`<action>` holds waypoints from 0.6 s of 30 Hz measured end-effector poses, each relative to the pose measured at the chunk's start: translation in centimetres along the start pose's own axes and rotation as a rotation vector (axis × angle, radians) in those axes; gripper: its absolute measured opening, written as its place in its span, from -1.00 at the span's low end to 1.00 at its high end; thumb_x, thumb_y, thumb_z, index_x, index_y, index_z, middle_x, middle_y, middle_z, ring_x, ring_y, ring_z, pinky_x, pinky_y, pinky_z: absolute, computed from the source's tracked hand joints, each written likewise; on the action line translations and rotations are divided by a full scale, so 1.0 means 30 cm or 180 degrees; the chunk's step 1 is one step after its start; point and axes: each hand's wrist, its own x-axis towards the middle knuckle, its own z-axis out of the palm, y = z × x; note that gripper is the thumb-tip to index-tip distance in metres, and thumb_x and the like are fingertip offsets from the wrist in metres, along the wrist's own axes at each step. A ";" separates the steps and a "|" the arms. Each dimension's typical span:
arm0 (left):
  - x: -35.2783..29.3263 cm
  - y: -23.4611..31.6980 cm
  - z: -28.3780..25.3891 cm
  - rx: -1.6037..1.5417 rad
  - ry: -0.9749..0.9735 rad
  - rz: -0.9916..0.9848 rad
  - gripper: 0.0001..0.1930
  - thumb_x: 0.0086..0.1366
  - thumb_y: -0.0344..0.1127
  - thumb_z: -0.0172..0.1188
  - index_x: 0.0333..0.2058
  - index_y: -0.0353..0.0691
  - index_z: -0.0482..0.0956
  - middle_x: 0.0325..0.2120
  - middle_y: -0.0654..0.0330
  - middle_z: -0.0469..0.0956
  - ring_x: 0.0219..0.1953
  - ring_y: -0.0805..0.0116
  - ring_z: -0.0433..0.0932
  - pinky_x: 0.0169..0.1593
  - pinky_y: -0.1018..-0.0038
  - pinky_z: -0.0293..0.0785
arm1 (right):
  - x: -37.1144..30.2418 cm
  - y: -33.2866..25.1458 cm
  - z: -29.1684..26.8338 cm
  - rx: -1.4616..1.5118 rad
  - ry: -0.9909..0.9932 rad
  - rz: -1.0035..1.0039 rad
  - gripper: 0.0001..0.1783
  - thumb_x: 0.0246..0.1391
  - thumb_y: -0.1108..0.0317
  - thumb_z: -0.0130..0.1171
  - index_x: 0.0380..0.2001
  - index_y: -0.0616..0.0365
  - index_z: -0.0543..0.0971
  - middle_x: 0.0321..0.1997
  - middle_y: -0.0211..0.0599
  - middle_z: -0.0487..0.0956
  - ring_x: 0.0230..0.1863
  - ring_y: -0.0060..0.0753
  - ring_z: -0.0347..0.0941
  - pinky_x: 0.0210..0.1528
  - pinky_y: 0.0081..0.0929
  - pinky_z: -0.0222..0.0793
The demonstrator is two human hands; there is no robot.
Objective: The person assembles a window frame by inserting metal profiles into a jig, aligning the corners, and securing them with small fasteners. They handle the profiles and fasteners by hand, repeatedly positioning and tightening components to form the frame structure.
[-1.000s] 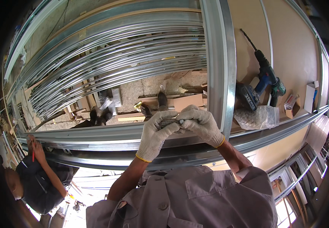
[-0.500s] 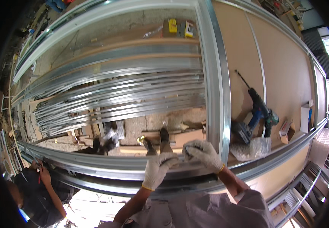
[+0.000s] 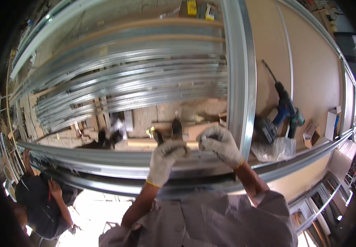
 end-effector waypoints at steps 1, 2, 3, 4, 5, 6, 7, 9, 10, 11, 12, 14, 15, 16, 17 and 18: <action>0.001 -0.010 -0.007 -0.0321 -0.0056 0.0088 -0.78 0.43 -0.55 0.21 0.01 -0.45 0.65 -0.18 0.03 0.74 -0.14 0.27 0.74 0.04 0.37 0.69 | -0.005 -0.003 0.008 0.0014 -0.0060 -0.0135 -0.83 0.33 0.43 0.30 -0.08 0.23 0.59 -0.12 -0.23 0.70 -0.18 -0.46 0.65 -0.10 -0.43 0.63; 0.013 -0.007 -0.020 -0.0457 -0.0169 0.0134 -0.77 0.45 -0.55 0.20 0.03 -0.45 0.64 -0.17 0.02 0.74 -0.14 0.26 0.74 0.04 0.35 0.71 | 0.007 -0.014 0.017 0.0036 -0.0121 -0.0166 -0.81 0.34 0.40 0.31 -0.07 0.23 0.59 -0.13 -0.22 0.70 -0.18 -0.44 0.66 -0.10 -0.42 0.64; 0.013 -0.011 -0.027 -0.0591 -0.0281 0.0182 -0.76 0.47 -0.54 0.18 0.05 -0.46 0.63 -0.16 0.01 0.74 -0.14 0.25 0.74 0.04 0.34 0.72 | 0.006 -0.016 0.023 0.0059 -0.0183 -0.0199 -0.79 0.35 0.37 0.31 -0.06 0.22 0.58 -0.13 -0.21 0.70 -0.18 -0.42 0.66 -0.10 -0.41 0.64; 0.005 -0.021 -0.021 -0.0656 -0.0272 0.0161 -0.75 0.48 -0.53 0.18 0.07 -0.46 0.63 -0.15 0.01 0.74 -0.13 0.26 0.74 0.04 0.34 0.73 | -0.007 -0.006 0.022 0.0092 -0.0195 -0.0171 -0.78 0.35 0.35 0.32 -0.06 0.22 0.58 -0.13 -0.21 0.70 -0.18 -0.41 0.66 -0.10 -0.40 0.64; 0.002 -0.014 -0.020 -0.0704 -0.0267 0.0146 -0.74 0.50 -0.52 0.17 0.09 -0.46 0.62 -0.14 0.02 0.73 -0.12 0.26 0.74 0.04 0.34 0.73 | -0.007 0.003 0.023 0.0133 -0.0209 -0.0161 -0.78 0.35 0.33 0.33 -0.06 0.22 0.58 -0.14 -0.21 0.71 -0.18 -0.40 0.67 -0.10 -0.38 0.65; 0.000 -0.011 -0.019 -0.0750 -0.0263 0.0133 -0.74 0.51 -0.51 0.16 0.10 -0.46 0.61 -0.14 0.02 0.73 -0.10 0.27 0.74 0.04 0.34 0.74 | -0.008 0.012 0.023 0.0175 -0.0222 -0.0153 -0.77 0.35 0.32 0.33 -0.06 0.23 0.58 -0.14 -0.20 0.71 -0.18 -0.39 0.67 -0.10 -0.37 0.65; 0.000 -0.013 -0.019 -0.0806 -0.0279 0.0122 -0.73 0.51 -0.51 0.16 0.11 -0.45 0.61 -0.13 0.03 0.73 -0.10 0.28 0.73 0.04 0.34 0.74 | -0.010 0.023 0.021 0.0199 -0.0208 -0.0112 -0.76 0.35 0.31 0.33 -0.07 0.22 0.58 -0.15 -0.21 0.71 -0.18 -0.40 0.67 -0.10 -0.37 0.65; -0.010 -0.020 -0.016 -0.0925 -0.0308 0.0140 -0.72 0.52 -0.50 0.16 0.13 -0.45 0.60 -0.11 0.05 0.72 -0.09 0.29 0.73 0.04 0.35 0.73 | -0.020 0.035 0.023 0.0224 -0.0209 -0.0045 -0.76 0.35 0.30 0.33 -0.07 0.22 0.59 -0.15 -0.22 0.71 -0.18 -0.40 0.67 -0.10 -0.36 0.65; -0.018 -0.021 -0.016 -0.0959 -0.0309 0.0132 -0.72 0.52 -0.50 0.16 0.13 -0.44 0.60 -0.11 0.06 0.72 -0.08 0.30 0.72 0.04 0.36 0.73 | -0.027 0.036 0.032 0.0254 -0.0247 -0.0067 -0.77 0.36 0.31 0.33 -0.08 0.22 0.59 -0.15 -0.22 0.71 -0.18 -0.41 0.67 -0.10 -0.37 0.65; -0.024 -0.019 -0.014 -0.0989 -0.0317 0.0130 -0.73 0.52 -0.50 0.16 0.12 -0.43 0.60 -0.11 0.07 0.72 -0.08 0.30 0.72 0.05 0.36 0.73 | -0.030 0.032 0.046 0.0282 -0.0286 -0.0098 -0.78 0.36 0.32 0.33 -0.08 0.22 0.59 -0.15 -0.23 0.71 -0.18 -0.42 0.67 -0.09 -0.37 0.65; -0.029 -0.016 -0.012 -0.1018 -0.0324 0.0125 -0.73 0.52 -0.49 0.16 0.12 -0.42 0.61 -0.10 0.08 0.72 -0.07 0.31 0.72 0.05 0.37 0.72 | -0.036 0.027 0.057 0.0311 -0.0323 -0.0128 -0.79 0.36 0.32 0.32 -0.08 0.22 0.59 -0.15 -0.23 0.71 -0.18 -0.42 0.67 -0.08 -0.37 0.65; -0.038 -0.005 -0.009 -0.0812 -0.0248 0.0057 -0.73 0.52 -0.49 0.16 0.12 -0.40 0.61 -0.11 0.10 0.72 -0.08 0.33 0.72 0.06 0.39 0.71 | -0.046 0.017 0.071 -0.0044 -0.0182 -0.0136 -0.82 0.32 0.38 0.35 -0.10 0.21 0.61 -0.15 -0.27 0.71 -0.16 -0.46 0.66 -0.07 -0.39 0.64; -0.044 -0.002 -0.009 -0.0706 -0.0205 0.0021 -0.74 0.52 -0.49 0.17 0.12 -0.39 0.62 -0.11 0.11 0.73 -0.08 0.34 0.72 0.07 0.40 0.71 | -0.051 0.014 0.078 -0.0217 -0.0114 -0.0138 -0.83 0.30 0.41 0.36 -0.11 0.21 0.62 -0.15 -0.28 0.71 -0.16 -0.48 0.65 -0.06 -0.40 0.64; -0.050 -0.008 -0.012 -0.0785 -0.0244 0.0069 -0.74 0.52 -0.49 0.18 0.12 -0.38 0.62 -0.10 0.11 0.73 -0.08 0.35 0.72 0.06 0.42 0.70 | -0.056 0.011 0.082 -0.0555 -0.0138 -0.0271 -0.82 0.28 0.44 0.37 -0.10 0.21 0.63 -0.14 -0.31 0.70 -0.15 -0.52 0.64 -0.05 -0.44 0.61; -0.052 -0.021 -0.016 -0.0865 -0.0283 0.0122 -0.74 0.51 -0.48 0.18 0.12 -0.37 0.62 -0.09 0.11 0.73 -0.09 0.37 0.72 0.05 0.43 0.70 | -0.058 0.007 0.084 -0.0896 -0.0165 -0.0406 -0.80 0.25 0.47 0.39 -0.08 0.22 0.64 -0.13 -0.33 0.70 -0.14 -0.56 0.62 -0.04 -0.48 0.59; -0.055 -0.033 -0.020 -0.0944 -0.0322 0.0175 -0.74 0.51 -0.47 0.19 0.11 -0.37 0.62 -0.09 0.11 0.73 -0.09 0.38 0.72 0.04 0.45 0.70 | -0.061 0.004 0.087 -0.1236 -0.0192 -0.0542 -0.77 0.23 0.50 0.40 -0.06 0.22 0.65 -0.12 -0.36 0.69 -0.12 -0.60 0.60 -0.03 -0.53 0.57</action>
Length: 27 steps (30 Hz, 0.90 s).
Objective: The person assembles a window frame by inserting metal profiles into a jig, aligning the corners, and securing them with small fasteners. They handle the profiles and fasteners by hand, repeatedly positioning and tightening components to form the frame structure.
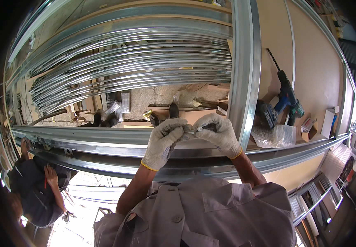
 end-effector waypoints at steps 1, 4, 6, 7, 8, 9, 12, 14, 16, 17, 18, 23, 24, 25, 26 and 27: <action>-0.003 -0.007 -0.009 -0.0031 -0.0050 0.0039 -0.73 0.51 -0.46 0.20 0.12 -0.36 0.62 -0.07 0.08 0.73 -0.06 0.33 0.72 0.06 0.41 0.70 | -0.001 -0.005 0.007 -0.0046 -0.0007 0.0002 -0.77 0.21 0.50 0.42 -0.07 0.22 0.65 -0.12 -0.37 0.69 -0.13 -0.62 0.59 -0.03 -0.55 0.57; -0.013 -0.021 -0.030 -0.0013 -0.0127 0.0093 -0.72 0.50 -0.44 0.22 0.13 -0.35 0.60 -0.02 0.02 0.72 0.01 0.21 0.73 0.10 0.31 0.72 | -0.012 -0.021 0.022 -0.0223 -0.0015 0.0015 -0.74 0.16 0.49 0.46 -0.09 0.20 0.67 -0.12 -0.41 0.70 -0.14 -0.67 0.58 -0.06 -0.60 0.55; -0.028 -0.023 -0.040 0.0162 -0.0025 0.0054 -0.71 0.51 -0.45 0.21 0.14 -0.36 0.60 -0.01 0.00 0.71 0.02 0.20 0.72 0.12 0.28 0.72 | -0.020 -0.027 0.027 -0.0356 -0.0041 0.0035 -0.72 0.15 0.49 0.48 -0.08 0.19 0.68 -0.12 -0.43 0.70 -0.15 -0.69 0.58 -0.06 -0.61 0.55; -0.036 -0.021 -0.040 0.0087 -0.0036 0.0076 -0.71 0.50 -0.45 0.22 0.13 -0.36 0.61 -0.03 0.02 0.72 -0.01 0.24 0.73 0.10 0.33 0.71 | -0.021 -0.030 0.028 -0.0423 -0.0046 -0.0032 -0.72 0.15 0.48 0.48 -0.07 0.19 0.68 -0.12 -0.42 0.70 -0.15 -0.68 0.58 -0.06 -0.61 0.55; -0.044 -0.022 -0.038 0.0009 -0.0045 0.0099 -0.72 0.50 -0.45 0.22 0.12 -0.36 0.62 -0.05 0.03 0.73 -0.04 0.28 0.73 0.08 0.38 0.70 | -0.021 -0.031 0.028 -0.0490 -0.0055 -0.0098 -0.72 0.15 0.48 0.48 -0.07 0.18 0.68 -0.12 -0.42 0.70 -0.15 -0.68 0.58 -0.06 -0.60 0.55; -0.052 -0.023 -0.036 -0.0070 -0.0054 0.0123 -0.72 0.49 -0.44 0.23 0.11 -0.37 0.63 -0.07 0.05 0.74 -0.07 0.32 0.74 0.06 0.44 0.69 | -0.022 -0.034 0.031 -0.0557 -0.0064 -0.0164 -0.71 0.15 0.47 0.49 -0.07 0.18 0.68 -0.11 -0.42 0.70 -0.14 -0.68 0.58 -0.06 -0.60 0.55; -0.068 -0.028 -0.037 -0.0305 -0.0208 0.0315 -0.72 0.48 -0.46 0.25 0.11 -0.38 0.63 -0.07 0.05 0.74 -0.07 0.32 0.73 0.07 0.42 0.68 | -0.023 -0.060 0.046 -0.0806 -0.0047 -0.0215 -0.72 0.20 0.42 0.46 -0.05 0.20 0.67 -0.11 -0.40 0.69 -0.13 -0.63 0.59 -0.05 -0.56 0.56; -0.082 -0.034 -0.048 -0.0324 -0.0183 0.0322 -0.71 0.46 -0.48 0.26 0.11 -0.38 0.63 -0.08 0.06 0.74 -0.06 0.33 0.72 0.08 0.42 0.67 | -0.031 -0.035 0.056 0.0029 -0.0116 0.0084 -0.71 0.25 0.34 0.45 -0.04 0.23 0.66 -0.10 -0.38 0.69 -0.12 -0.59 0.60 -0.03 -0.53 0.58; -0.096 -0.035 -0.052 -0.0334 -0.0184 0.0351 -0.71 0.45 -0.50 0.27 0.11 -0.39 0.63 -0.08 0.07 0.74 -0.06 0.34 0.72 0.09 0.42 0.66 | -0.042 -0.029 0.072 0.0490 -0.0094 0.0203 -0.67 0.27 0.23 0.44 -0.07 0.24 0.65 -0.13 -0.32 0.69 -0.15 -0.53 0.62 -0.06 -0.46 0.60; -0.102 -0.035 -0.053 -0.0334 -0.0197 0.0381 -0.71 0.45 -0.50 0.27 0.10 -0.38 0.63 -0.08 0.07 0.74 -0.05 0.35 0.71 0.09 0.42 0.66 | -0.045 -0.036 0.086 0.0533 -0.0040 0.0166 -0.65 0.27 0.17 0.44 -0.10 0.25 0.65 -0.18 -0.28 0.69 -0.19 -0.49 0.63 -0.09 -0.41 0.62; -0.109 -0.035 -0.055 -0.0334 -0.0209 0.0410 -0.71 0.44 -0.51 0.27 0.10 -0.38 0.63 -0.09 0.07 0.74 -0.04 0.35 0.71 0.09 0.42 0.66 | -0.049 -0.042 0.097 0.0576 0.0013 0.0129 -0.61 0.28 0.11 0.44 -0.14 0.26 0.64 -0.22 -0.24 0.69 -0.22 -0.46 0.65 -0.12 -0.36 0.64; -0.143 -0.043 -0.071 -0.0303 -0.0324 0.0653 -0.73 0.44 -0.51 0.28 0.09 -0.37 0.64 -0.09 0.08 0.74 -0.05 0.36 0.71 0.10 0.42 0.65 | -0.067 -0.002 0.125 0.1033 -0.0201 0.0014 -0.61 0.33 0.11 0.38 -0.08 0.27 0.63 -0.17 -0.18 0.69 -0.20 -0.38 0.67 -0.11 -0.35 0.65; -0.151 -0.046 -0.075 -0.0270 -0.0345 0.0732 -0.73 0.44 -0.51 0.28 0.08 -0.37 0.64 -0.09 0.08 0.74 -0.05 0.36 0.71 0.10 0.42 0.65 | -0.071 -0.013 0.138 0.1158 -0.0269 0.0024 -0.61 0.34 0.12 0.37 -0.06 0.27 0.63 -0.16 -0.17 0.69 -0.20 -0.36 0.67 -0.11 -0.35 0.65; -0.161 -0.048 -0.076 -0.0229 -0.0361 0.0782 -0.73 0.44 -0.50 0.28 0.08 -0.37 0.65 -0.09 0.08 0.74 -0.05 0.35 0.71 0.10 0.41 0.65 | -0.076 -0.025 0.147 0.1136 -0.0297 0.0091 -0.59 0.35 0.12 0.35 -0.04 0.29 0.63 -0.16 -0.19 0.69 -0.20 -0.37 0.67 -0.10 -0.37 0.64; -0.171 -0.046 -0.075 -0.0182 -0.0382 0.0834 -0.74 0.45 -0.50 0.28 0.08 -0.37 0.65 -0.08 0.08 0.74 -0.05 0.34 0.72 0.10 0.40 0.65 | -0.080 -0.040 0.156 0.1115 -0.0321 0.0150 -0.58 0.36 0.12 0.34 -0.01 0.31 0.63 -0.15 -0.21 0.69 -0.21 -0.38 0.66 -0.09 -0.39 0.63; -0.183 -0.046 -0.076 -0.0132 -0.0404 0.0884 -0.74 0.45 -0.49 0.27 0.07 -0.37 0.65 -0.08 0.07 0.74 -0.06 0.33 0.72 0.10 0.40 0.65 | -0.085 -0.052 0.167 0.1095 -0.0343 0.0208 -0.56 0.37 0.12 0.33 0.01 0.33 0.63 -0.14 -0.23 0.69 -0.21 -0.39 0.65 -0.09 -0.41 0.62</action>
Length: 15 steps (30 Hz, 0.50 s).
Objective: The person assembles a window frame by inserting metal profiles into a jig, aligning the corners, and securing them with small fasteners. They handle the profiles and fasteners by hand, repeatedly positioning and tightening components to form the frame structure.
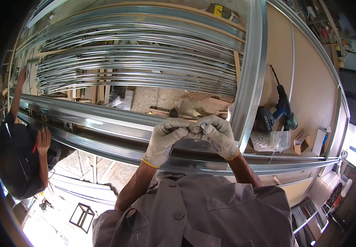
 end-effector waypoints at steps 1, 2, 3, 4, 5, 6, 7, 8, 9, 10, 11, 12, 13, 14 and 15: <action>-0.013 0.002 0.000 0.0015 0.0020 0.0019 -0.75 0.45 -0.49 0.27 0.07 -0.37 0.65 -0.08 0.07 0.74 -0.06 0.32 0.72 0.10 0.39 0.65 | -0.005 -0.002 0.014 -0.0045 -0.0027 -0.0029 -0.57 0.39 0.12 0.30 0.01 0.34 0.62 -0.15 -0.24 0.69 -0.21 -0.40 0.65 -0.09 -0.43 0.61; -0.025 0.005 0.001 0.0032 0.0034 0.0040 -0.75 0.46 -0.48 0.27 0.06 -0.37 0.65 -0.08 0.06 0.74 -0.06 0.31 0.72 0.10 0.38 0.65 | -0.009 -0.006 0.027 -0.0093 -0.0054 -0.0064 -0.57 0.41 0.12 0.27 0.01 0.34 0.62 -0.15 -0.24 0.69 -0.21 -0.41 0.65 -0.09 -0.45 0.61; -0.038 0.008 0.003 0.0051 0.0046 0.0060 -0.75 0.46 -0.48 0.27 0.06 -0.37 0.66 -0.08 0.06 0.74 -0.06 0.30 0.73 0.09 0.37 0.66 | -0.015 -0.008 0.040 -0.0139 -0.0079 -0.0101 -0.58 0.43 0.12 0.24 0.01 0.34 0.62 -0.16 -0.24 0.69 -0.21 -0.42 0.65 -0.08 -0.47 0.61; -0.053 0.014 0.006 0.0017 -0.0003 0.0076 -0.76 0.46 -0.48 0.27 0.06 -0.37 0.66 -0.08 0.06 0.74 -0.06 0.30 0.73 0.09 0.37 0.66 | -0.023 -0.008 0.048 -0.0174 -0.0106 -0.0060 -0.57 0.44 0.12 0.23 0.01 0.35 0.62 -0.16 -0.24 0.69 -0.21 -0.43 0.65 -0.09 -0.48 0.60; -0.068 0.022 0.008 -0.0016 -0.0061 0.0091 -0.76 0.46 -0.47 0.27 0.05 -0.38 0.67 -0.08 0.06 0.74 -0.06 0.30 0.72 0.09 0.36 0.66 | -0.032 -0.005 0.054 -0.0211 -0.0126 -0.0026 -0.57 0.45 0.12 0.21 0.02 0.35 0.62 -0.16 -0.24 0.69 -0.21 -0.45 0.65 -0.09 -0.50 0.59; -0.083 0.030 0.011 -0.0047 -0.0120 0.0104 -0.77 0.47 -0.47 0.26 0.05 -0.38 0.67 -0.08 0.06 0.74 -0.06 0.31 0.72 0.09 0.36 0.66 | -0.041 -0.002 0.063 -0.0248 -0.0145 0.0006 -0.57 0.45 0.12 0.20 0.02 0.36 0.62 -0.16 -0.25 0.69 -0.21 -0.46 0.65 -0.09 -0.51 0.58; -0.097 0.035 0.013 -0.0071 -0.0126 0.0167 -0.76 0.47 -0.46 0.27 0.05 -0.38 0.67 -0.08 0.07 0.74 -0.07 0.33 0.72 0.09 0.37 0.66 | -0.050 -0.002 0.079 -0.0245 -0.0103 0.0055 -0.58 0.45 0.14 0.21 0.03 0.36 0.61 -0.16 -0.25 0.69 -0.21 -0.48 0.64 -0.09 -0.52 0.58; -0.117 0.037 0.014 -0.0107 -0.0134 0.0226 -0.76 0.47 -0.45 0.27 0.05 -0.37 0.68 -0.08 0.08 0.74 -0.07 0.34 0.72 0.09 0.38 0.66 | -0.065 -0.004 0.101 -0.0250 -0.0055 0.0108 -0.59 0.45 0.16 0.21 0.03 0.36 0.61 -0.16 -0.26 0.69 -0.22 -0.50 0.64 -0.08 -0.52 0.57; -0.136 0.037 0.012 -0.0143 -0.0142 0.0285 -0.76 0.47 -0.44 0.28 0.05 -0.37 0.68 -0.07 0.08 0.74 -0.07 0.36 0.72 0.08 0.40 0.66 | -0.081 -0.007 0.124 -0.0255 -0.0007 0.0162 -0.61 0.45 0.18 0.21 0.04 0.36 0.61 -0.16 -0.27 0.69 -0.22 -0.52 0.64 -0.08 -0.53 0.57; -0.156 0.037 0.008 0.0261 -0.0002 0.0378 -0.75 0.47 -0.43 0.29 0.05 -0.36 0.69 -0.08 0.11 0.74 -0.07 0.38 0.71 0.08 0.42 0.66 | -0.093 -0.010 0.153 -0.0196 0.0018 0.0221 -0.63 0.43 0.22 0.22 0.04 0.37 0.61 -0.16 -0.27 0.69 -0.22 -0.53 0.63 -0.09 -0.52 0.57; -0.180 0.034 0.000 0.0659 0.0157 0.0479 -0.75 0.46 -0.42 0.30 0.05 -0.35 0.69 -0.08 0.13 0.73 -0.08 0.40 0.71 0.07 0.44 0.65 | -0.101 -0.011 0.189 -0.0140 0.0029 0.0293 -0.65 0.42 0.26 0.23 0.03 0.37 0.62 -0.16 -0.28 0.70 -0.22 -0.54 0.63 -0.09 -0.52 0.57; -0.203 0.032 -0.008 0.1053 0.0325 0.0581 -0.75 0.46 -0.41 0.31 0.06 -0.35 0.70 -0.09 0.15 0.73 -0.08 0.42 0.71 0.07 0.46 0.65 | -0.112 -0.012 0.220 -0.0088 0.0037 0.0367 -0.67 0.41 0.29 0.24 0.03 0.38 0.62 -0.16 -0.29 0.70 -0.22 -0.55 0.62 -0.09 -0.51 0.57; -0.219 0.039 -0.007 0.1718 0.0368 0.0935 -0.74 0.42 -0.42 0.34 0.05 -0.31 0.71 -0.11 0.16 0.73 -0.09 0.40 0.72 0.03 0.49 0.65 | -0.126 -0.015 0.247 -0.0393 0.0030 0.0312 -0.68 0.39 0.33 0.25 0.03 0.39 0.63 -0.18 -0.28 0.70 -0.23 -0.55 0.62 -0.10 -0.51 0.57; -0.251 0.048 -0.006 0.2013 0.0339 0.1147 -0.74 0.41 -0.43 0.35 0.04 -0.30 0.72 -0.12 0.14 0.72 -0.11 0.37 0.73 0.01 0.49 0.65 | -0.138 -0.010 0.274 -0.0668 -0.0002 0.0271 -0.70 0.37 0.37 0.26 0.03 0.39 0.63 -0.19 -0.28 0.70 -0.23 -0.55 0.62 -0.11 -0.51 0.58; -0.284 0.059 -0.003 0.2309 0.0313 0.1357 -0.73 0.39 -0.44 0.37 0.04 -0.29 0.72 -0.13 0.13 0.72 -0.12 0.35 0.74 -0.01 0.48 0.65 | -0.149 -0.004 0.299 -0.0942 -0.0037 0.0226 -0.71 0.34 0.41 0.26 0.02 0.40 0.63 -0.21 -0.28 0.70 -0.24 -0.55 0.62 -0.12 -0.51 0.59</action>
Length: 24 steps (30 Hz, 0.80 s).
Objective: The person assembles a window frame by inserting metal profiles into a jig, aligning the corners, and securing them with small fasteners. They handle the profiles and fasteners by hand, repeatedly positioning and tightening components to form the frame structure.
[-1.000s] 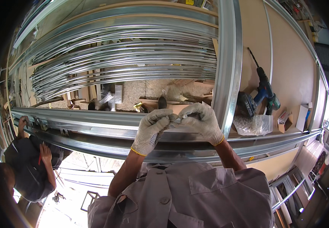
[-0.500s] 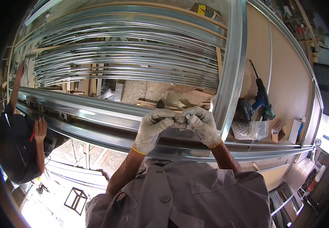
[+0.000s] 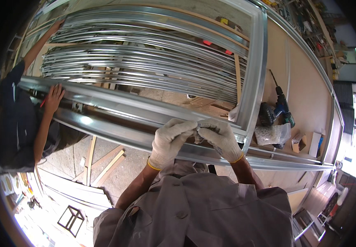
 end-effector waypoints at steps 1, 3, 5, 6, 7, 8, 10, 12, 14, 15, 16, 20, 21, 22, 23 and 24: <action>-0.026 0.012 -0.012 0.0285 -0.0006 0.0225 -0.73 0.38 -0.45 0.38 0.03 -0.29 0.73 -0.14 0.12 0.72 -0.13 0.33 0.74 -0.02 0.48 0.65 | -0.010 -0.001 0.018 -0.0307 -0.0052 -0.0030 -0.70 0.33 0.41 0.27 0.02 0.40 0.64 -0.23 -0.28 0.70 -0.25 -0.55 0.62 -0.14 -0.51 0.59; -0.084 0.018 -0.044 0.0422 0.0096 0.0171 -0.71 0.34 -0.44 0.41 0.03 -0.28 0.73 -0.15 0.07 0.73 -0.15 0.27 0.76 -0.07 0.45 0.66 | -0.028 0.001 0.060 -0.0895 -0.0135 -0.0102 -0.69 0.29 0.43 0.28 0.02 0.41 0.64 -0.26 -0.27 0.70 -0.27 -0.53 0.63 -0.17 -0.51 0.59; -0.136 0.016 -0.065 0.0329 0.0257 0.0028 -0.71 0.34 -0.43 0.42 0.02 -0.28 0.72 -0.16 0.06 0.74 -0.15 0.26 0.76 -0.07 0.44 0.66 | -0.048 -0.014 0.122 -0.1146 -0.0103 -0.0207 -0.71 0.27 0.43 0.31 0.00 0.35 0.64 -0.28 -0.25 0.72 -0.27 -0.54 0.65 -0.17 -0.52 0.60; -0.165 0.003 -0.077 0.0178 0.0291 -0.0112 -0.72 0.35 -0.42 0.41 0.02 -0.31 0.71 -0.14 0.07 0.75 -0.13 0.30 0.75 -0.04 0.44 0.66 | -0.059 -0.020 0.146 -0.1290 -0.0079 -0.0233 -0.71 0.25 0.42 0.33 -0.01 0.33 0.64 -0.27 -0.25 0.72 -0.26 -0.55 0.66 -0.16 -0.52 0.60; -0.191 0.006 -0.090 0.0010 0.0302 -0.0245 -0.72 0.36 -0.41 0.41 0.02 -0.33 0.71 -0.13 0.08 0.75 -0.13 0.34 0.74 -0.04 0.45 0.66 | -0.068 -0.018 0.165 -0.1433 -0.0053 -0.0260 -0.71 0.24 0.42 0.35 -0.02 0.31 0.64 -0.27 -0.24 0.73 -0.24 -0.55 0.67 -0.15 -0.52 0.60; -0.212 0.013 -0.100 -0.0165 0.0306 -0.0366 -0.71 0.36 -0.40 0.41 0.02 -0.35 0.71 -0.12 0.09 0.74 -0.13 0.37 0.72 -0.04 0.45 0.65 | -0.077 -0.006 0.175 -0.1471 -0.0039 -0.0260 -0.70 0.21 0.41 0.39 -0.03 0.23 0.64 -0.16 -0.22 0.74 -0.19 -0.52 0.70 -0.12 -0.51 0.60; -0.244 0.016 -0.114 -0.0421 0.0340 -0.0508 -0.71 0.37 -0.37 0.41 0.01 -0.38 0.71 -0.12 0.11 0.74 -0.12 0.41 0.71 -0.04 0.46 0.64 | -0.092 0.027 0.182 -0.1754 -0.0103 -0.0644 -0.68 0.19 0.39 0.42 -0.01 0.22 0.65 -0.08 -0.21 0.74 -0.15 -0.47 0.71 -0.11 -0.50 0.61; -0.274 -0.002 -0.126 -0.0574 0.0392 -0.0560 -0.70 0.37 -0.34 0.42 0.00 -0.37 0.72 -0.15 0.12 0.74 -0.11 0.42 0.70 -0.04 0.45 0.62 | -0.106 0.042 0.202 -0.1963 -0.0094 -0.0925 -0.67 0.16 0.39 0.43 -0.02 0.23 0.66 -0.06 -0.20 0.73 -0.14 -0.46 0.71 -0.11 -0.51 0.60; -0.289 -0.009 -0.140 -0.0855 0.0272 -0.0535 -0.69 0.40 -0.35 0.39 0.04 -0.37 0.70 -0.11 0.11 0.73 -0.08 0.41 0.70 0.01 0.46 0.64 | -0.116 0.038 0.225 -0.2115 -0.0020 -0.1112 -0.66 0.12 0.41 0.44 -0.03 0.27 0.67 -0.10 -0.17 0.72 -0.16 -0.47 0.69 -0.12 -0.53 0.58; -0.296 -0.012 -0.145 -0.0996 0.0212 -0.0521 -0.69 0.42 -0.35 0.38 0.06 -0.37 0.69 -0.10 0.10 0.73 -0.06 0.41 0.70 0.04 0.46 0.64 | -0.121 0.034 0.236 -0.2074 -0.0036 -0.1065 -0.66 0.13 0.42 0.43 -0.02 0.27 0.68 -0.09 -0.17 0.72 -0.15 -0.46 0.69 -0.12 -0.53 0.58; -0.305 -0.014 -0.146 -0.1083 0.0238 -0.0537 -0.68 0.41 -0.33 0.39 0.07 -0.36 0.69 -0.10 0.11 0.72 -0.06 0.41 0.70 0.04 0.46 0.64 | -0.126 0.029 0.245 -0.2034 -0.0051 -0.1019 -0.67 0.14 0.44 0.42 -0.01 0.26 0.69 -0.09 -0.17 0.72 -0.14 -0.45 0.69 -0.11 -0.53 0.58; -0.326 -0.030 -0.155 -0.1300 0.0259 -0.0581 -0.63 0.41 -0.26 0.41 0.08 -0.37 0.69 -0.09 0.11 0.71 -0.05 0.38 0.69 0.07 0.44 0.63 | -0.121 0.052 0.247 -0.1863 -0.0274 -0.1058 -0.64 0.19 0.50 0.36 0.06 0.25 0.69 -0.07 -0.15 0.71 -0.12 -0.43 0.68 -0.11 -0.53 0.58; -0.332 -0.035 -0.161 -0.1313 0.0247 -0.0594 -0.61 0.40 -0.24 0.41 0.08 -0.37 0.68 -0.08 0.11 0.71 -0.05 0.38 0.69 0.08 0.43 0.63 | -0.122 0.053 0.248 -0.1876 -0.0324 -0.1041 -0.66 0.19 0.51 0.35 0.05 0.26 0.69 -0.07 -0.15 0.71 -0.12 -0.43 0.68 -0.11 -0.53 0.58; -0.339 -0.056 -0.164 -0.1511 0.0213 -0.0566 -0.59 0.41 -0.23 0.40 0.10 -0.38 0.67 -0.08 0.10 0.71 -0.06 0.37 0.69 0.09 0.42 0.63 | -0.124 0.053 0.248 -0.1890 -0.0375 -0.1023 -0.68 0.20 0.52 0.34 0.03 0.26 0.69 -0.06 -0.14 0.71 -0.12 -0.43 0.68 -0.11 -0.52 0.58; -0.341 -0.077 -0.167 -0.1706 0.0173 -0.0540 -0.58 0.42 -0.21 0.39 0.12 -0.39 0.65 -0.07 0.09 0.71 -0.06 0.36 0.69 0.10 0.41 0.62 | -0.125 0.054 0.252 -0.1899 -0.0420 -0.1005 -0.70 0.21 0.54 0.32 0.02 0.26 0.69 -0.06 -0.14 0.71 -0.11 -0.43 0.68 -0.11 -0.52 0.58; -0.345 -0.089 -0.171 -0.1901 0.0132 -0.0513 -0.56 0.42 -0.20 0.39 0.13 -0.39 0.64 -0.06 0.08 0.70 -0.06 0.36 0.69 0.10 0.40 0.62 | -0.124 0.059 0.259 -0.1812 -0.0388 -0.1019 -0.71 0.20 0.54 0.33 0.00 0.25 0.69 -0.07 -0.14 0.72 -0.11 -0.42 0.68 -0.10 -0.52 0.58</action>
